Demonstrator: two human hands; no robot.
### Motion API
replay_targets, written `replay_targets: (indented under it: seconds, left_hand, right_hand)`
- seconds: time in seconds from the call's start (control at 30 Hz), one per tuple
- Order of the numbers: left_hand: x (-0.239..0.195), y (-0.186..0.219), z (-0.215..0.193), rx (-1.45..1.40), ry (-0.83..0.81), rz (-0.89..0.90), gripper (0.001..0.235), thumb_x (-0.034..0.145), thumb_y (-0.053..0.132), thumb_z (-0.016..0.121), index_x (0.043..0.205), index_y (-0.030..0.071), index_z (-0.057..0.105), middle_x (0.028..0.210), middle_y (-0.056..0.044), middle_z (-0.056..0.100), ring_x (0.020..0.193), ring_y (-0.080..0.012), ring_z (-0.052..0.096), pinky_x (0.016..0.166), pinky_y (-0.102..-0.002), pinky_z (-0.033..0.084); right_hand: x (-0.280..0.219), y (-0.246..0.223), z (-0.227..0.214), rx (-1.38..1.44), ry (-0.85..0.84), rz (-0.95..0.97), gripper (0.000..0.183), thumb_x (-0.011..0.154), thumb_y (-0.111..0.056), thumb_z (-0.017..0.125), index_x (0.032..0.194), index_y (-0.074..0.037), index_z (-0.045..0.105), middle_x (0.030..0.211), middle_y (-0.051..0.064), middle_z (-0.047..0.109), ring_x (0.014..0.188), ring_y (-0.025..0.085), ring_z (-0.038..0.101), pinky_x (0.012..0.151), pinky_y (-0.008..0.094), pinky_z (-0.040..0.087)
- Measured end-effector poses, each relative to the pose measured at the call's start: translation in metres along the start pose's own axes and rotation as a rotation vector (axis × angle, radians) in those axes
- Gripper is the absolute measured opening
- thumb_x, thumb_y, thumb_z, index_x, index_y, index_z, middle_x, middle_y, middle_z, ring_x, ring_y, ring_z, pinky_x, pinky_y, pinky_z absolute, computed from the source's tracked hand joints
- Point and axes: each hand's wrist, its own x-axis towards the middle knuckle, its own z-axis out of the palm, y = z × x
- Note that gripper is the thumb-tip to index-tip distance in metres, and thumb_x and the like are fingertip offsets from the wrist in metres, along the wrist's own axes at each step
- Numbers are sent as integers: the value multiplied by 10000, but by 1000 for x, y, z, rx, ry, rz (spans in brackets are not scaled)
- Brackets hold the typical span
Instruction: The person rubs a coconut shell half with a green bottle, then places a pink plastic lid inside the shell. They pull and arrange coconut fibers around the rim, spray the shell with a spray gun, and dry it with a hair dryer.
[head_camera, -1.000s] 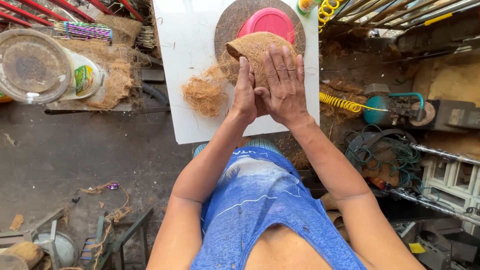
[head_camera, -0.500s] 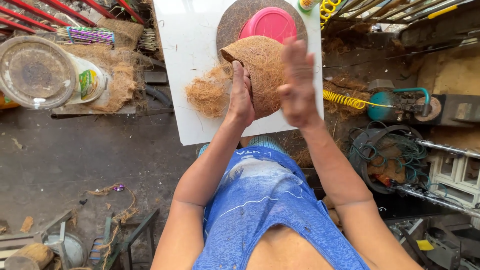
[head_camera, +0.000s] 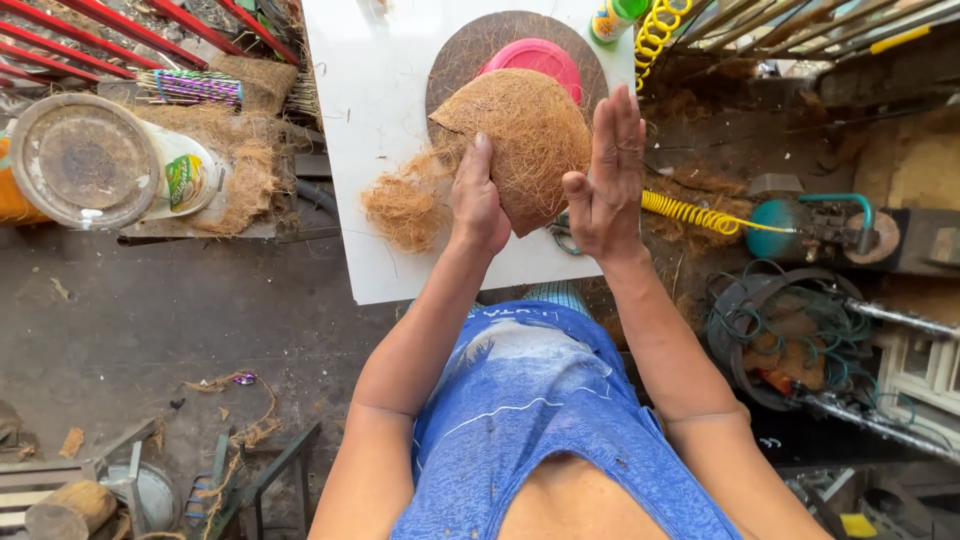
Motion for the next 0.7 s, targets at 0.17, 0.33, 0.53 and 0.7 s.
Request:
replay_targets:
  seconds: [0.17, 0.33, 0.53, 0.7]
  left_hand:
    - [-40, -4, 60, 73, 37, 250, 818, 949, 385, 619, 1509, -86, 253, 1589, -319, 166, 1485, -417, 124, 1230, -535, 99]
    - [-23, -37, 91, -32, 57, 338, 763, 978, 340, 590, 1520, -66, 241, 1609, -270, 142, 1500, -368, 114, 1239, -533, 71]
    - [39, -84, 73, -219, 94, 266, 482, 938, 240, 577, 1339, -26, 538, 1363, -169, 579, 1267, -254, 546, 1118, -388, 447]
    - [31, -85, 88, -241, 99, 342, 427, 959, 250, 558, 1301, -5, 578, 1335, -174, 602, 1240, -273, 566, 1081, -411, 477]
  right_hand:
    - [-5, 50, 8, -99, -137, -148, 788, 1000, -650, 211, 1586, -131, 292, 1636, 121, 258, 1511, 292, 190, 1230, 477, 66]
    - [9, 82, -15, -17, -51, -214, 799, 997, -655, 244, 1571, -104, 324, 1625, 136, 277, 1507, 305, 212, 1234, 462, 102]
    - [39, 106, -33, -7, -121, -312, 734, 1068, -572, 239, 1583, -49, 260, 1649, 150, 195, 1562, 329, 173, 1312, 495, 152]
    - [49, 119, -42, 178, -176, -340, 728, 1083, -568, 269, 1606, -70, 172, 1674, 155, 162, 1589, 285, 195, 1333, 447, 150]
